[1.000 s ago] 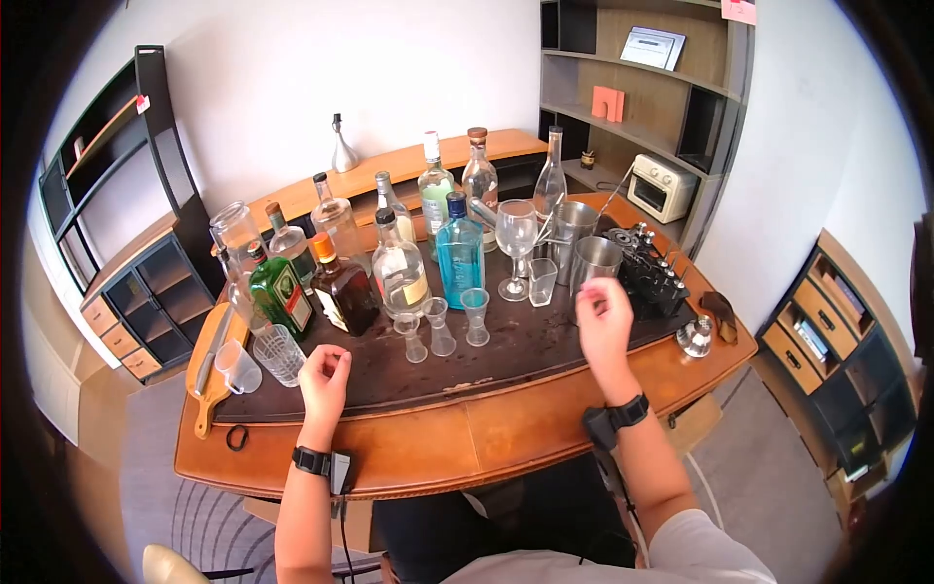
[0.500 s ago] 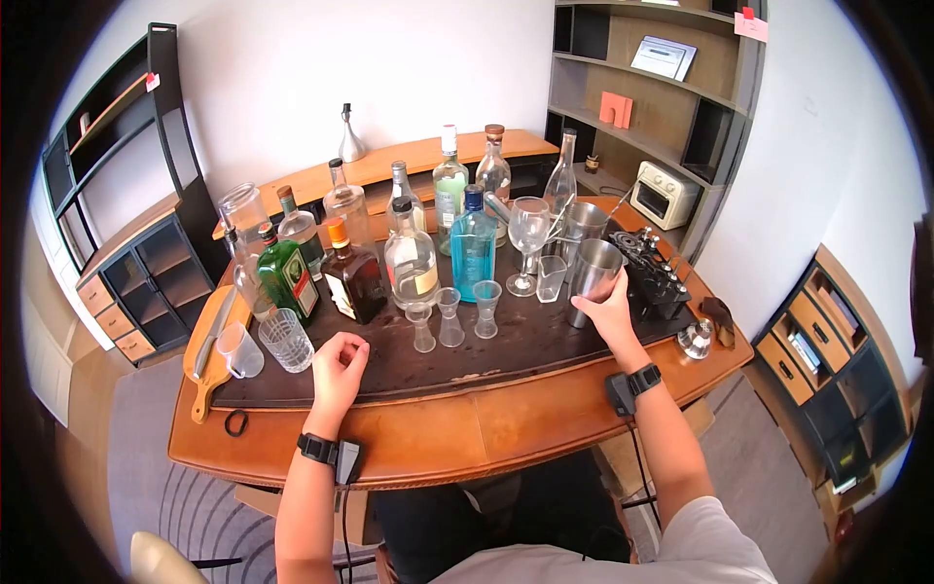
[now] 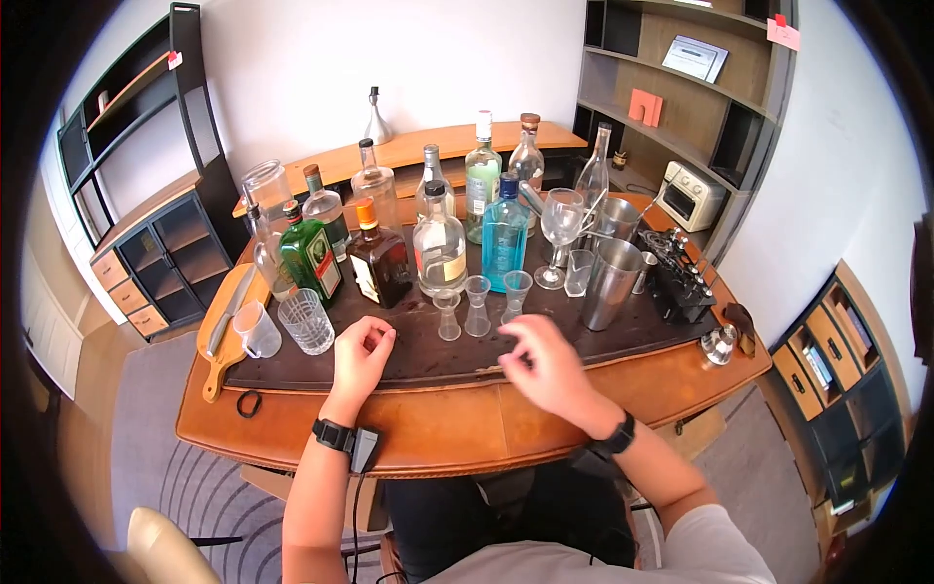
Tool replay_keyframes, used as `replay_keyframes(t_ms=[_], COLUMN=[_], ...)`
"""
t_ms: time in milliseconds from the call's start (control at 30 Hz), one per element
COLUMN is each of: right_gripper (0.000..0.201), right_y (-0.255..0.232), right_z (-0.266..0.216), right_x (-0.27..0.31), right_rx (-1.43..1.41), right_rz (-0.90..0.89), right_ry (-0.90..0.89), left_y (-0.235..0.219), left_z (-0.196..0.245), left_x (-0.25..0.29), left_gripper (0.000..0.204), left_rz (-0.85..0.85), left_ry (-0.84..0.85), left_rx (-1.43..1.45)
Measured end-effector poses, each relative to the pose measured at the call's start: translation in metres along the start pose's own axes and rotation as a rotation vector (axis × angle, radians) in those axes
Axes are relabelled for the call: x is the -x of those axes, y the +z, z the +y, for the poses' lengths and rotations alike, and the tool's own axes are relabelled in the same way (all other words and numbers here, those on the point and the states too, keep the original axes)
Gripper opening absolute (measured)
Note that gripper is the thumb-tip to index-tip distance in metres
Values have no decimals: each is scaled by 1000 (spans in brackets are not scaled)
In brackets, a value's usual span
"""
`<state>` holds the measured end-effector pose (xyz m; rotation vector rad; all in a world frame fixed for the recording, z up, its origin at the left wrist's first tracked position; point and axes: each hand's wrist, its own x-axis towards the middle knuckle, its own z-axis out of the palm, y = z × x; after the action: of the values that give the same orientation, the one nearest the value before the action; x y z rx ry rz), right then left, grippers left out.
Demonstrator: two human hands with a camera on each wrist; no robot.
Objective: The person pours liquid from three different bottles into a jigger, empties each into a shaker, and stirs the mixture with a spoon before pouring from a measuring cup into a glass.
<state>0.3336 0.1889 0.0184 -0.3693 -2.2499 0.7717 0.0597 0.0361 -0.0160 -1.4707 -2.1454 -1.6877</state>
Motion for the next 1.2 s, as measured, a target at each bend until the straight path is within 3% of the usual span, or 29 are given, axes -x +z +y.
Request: replay_keyframes(t_ms=[67,233,467,700,867,900,1033,1100,1200], right_gripper=[41,39,36,61,44,40,39,38,37], right_y=[31,75,59,66,47,40,19,14,24], right_z=[2,22,27,36,21,13,6,11,31], right_x=[-14,-43,-35,-48,-42,-39,-30,-30,-21], right_rx=[196,307,412,434,345,321,256,257,-18], right_rz=[-200,-189,-124,-169,1,20,-16,-34,-133], right_ry=[-59,-129,45,7,-68,-85,-176,-296,-136], left_y=[0,-3,-4,-2,-10,-16,-79,-124,-167], left_z=[-3,-7,-3,-11,-15,-11,32,23,-24], left_x=[0,-1,-2,-1,-2,-4,-31,-67,-128], left_gripper=[6,6,6,6,9,8,7,8,14], left_rz=[3,27,13,30,54,62,266,370,488], left_ry=[-10,-24,0,-35,-90,-127,-25,-23,-63], left_rx=[-7,-5,-8,15,139,270,265,217,47])
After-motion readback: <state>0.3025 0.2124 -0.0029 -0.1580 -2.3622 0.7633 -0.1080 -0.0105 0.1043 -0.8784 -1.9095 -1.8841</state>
